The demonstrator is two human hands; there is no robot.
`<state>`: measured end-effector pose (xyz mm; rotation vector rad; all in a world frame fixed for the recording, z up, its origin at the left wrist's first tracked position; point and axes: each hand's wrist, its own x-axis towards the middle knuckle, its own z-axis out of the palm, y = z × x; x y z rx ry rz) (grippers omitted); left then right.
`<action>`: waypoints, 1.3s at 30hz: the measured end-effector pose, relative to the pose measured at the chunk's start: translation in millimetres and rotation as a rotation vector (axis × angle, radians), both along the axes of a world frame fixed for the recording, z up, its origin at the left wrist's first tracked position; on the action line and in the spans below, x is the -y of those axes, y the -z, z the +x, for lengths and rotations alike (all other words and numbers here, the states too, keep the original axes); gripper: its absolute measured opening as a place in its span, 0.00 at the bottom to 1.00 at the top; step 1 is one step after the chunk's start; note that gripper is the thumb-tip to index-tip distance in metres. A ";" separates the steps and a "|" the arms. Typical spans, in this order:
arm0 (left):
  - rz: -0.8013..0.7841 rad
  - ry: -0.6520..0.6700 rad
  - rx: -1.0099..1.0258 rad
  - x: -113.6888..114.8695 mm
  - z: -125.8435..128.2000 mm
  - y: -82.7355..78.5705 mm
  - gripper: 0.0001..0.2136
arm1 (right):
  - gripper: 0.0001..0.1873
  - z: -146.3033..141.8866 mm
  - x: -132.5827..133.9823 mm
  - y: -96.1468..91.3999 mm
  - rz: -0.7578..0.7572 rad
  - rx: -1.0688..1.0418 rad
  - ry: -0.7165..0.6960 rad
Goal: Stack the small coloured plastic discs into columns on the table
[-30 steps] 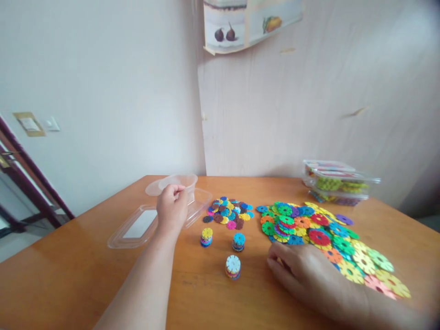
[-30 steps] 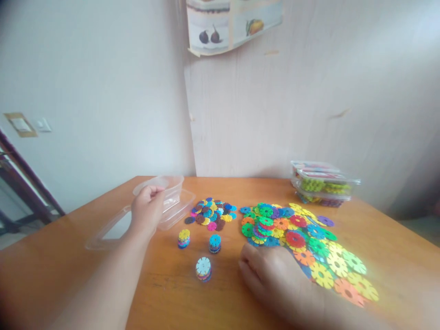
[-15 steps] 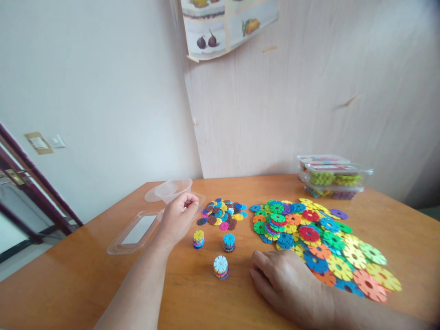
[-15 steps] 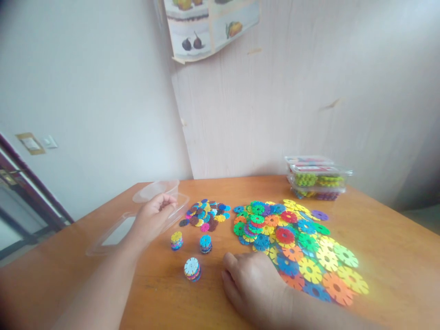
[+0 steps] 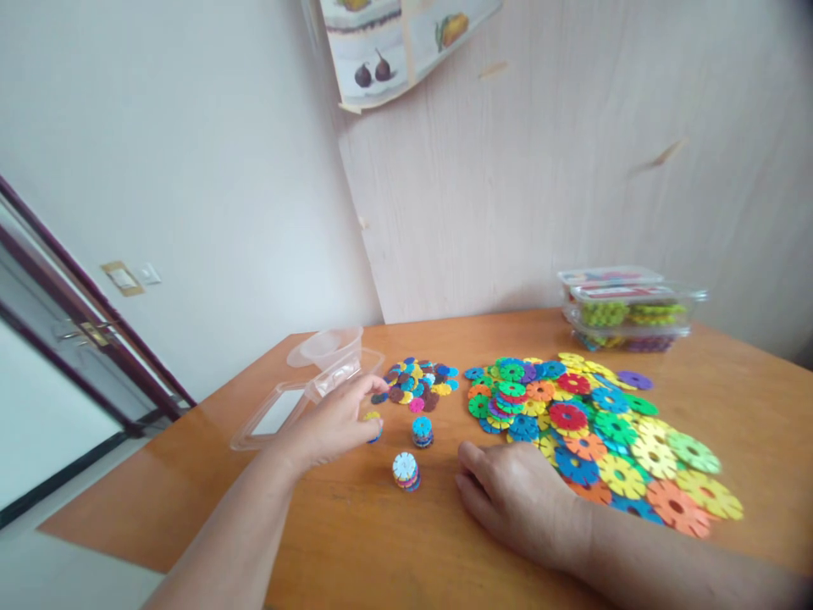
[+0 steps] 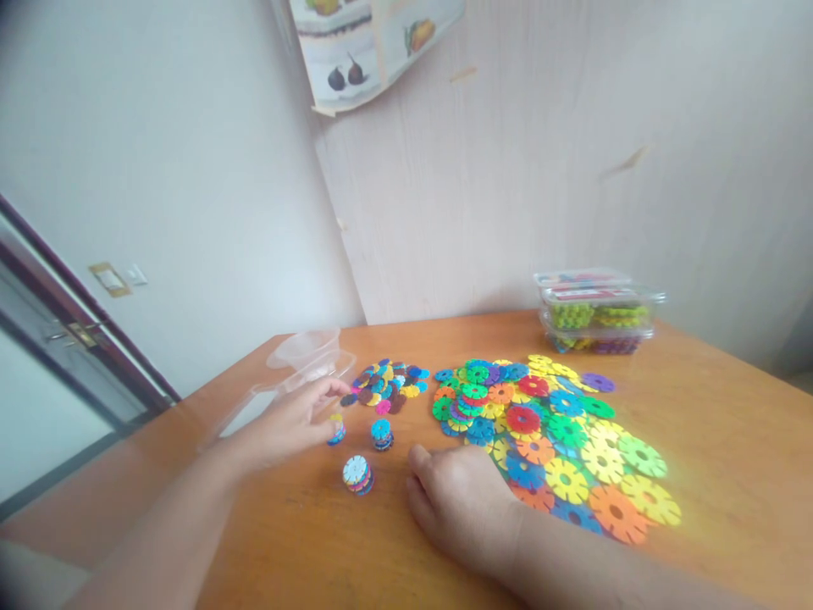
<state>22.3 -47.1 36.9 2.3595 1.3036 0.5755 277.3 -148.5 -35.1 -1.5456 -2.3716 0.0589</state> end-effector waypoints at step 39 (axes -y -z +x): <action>0.000 -0.124 -0.174 -0.6 -78.5 49.7 0.10 | 0.12 6.1 -3.0 9.8 -0.025 -0.066 -0.055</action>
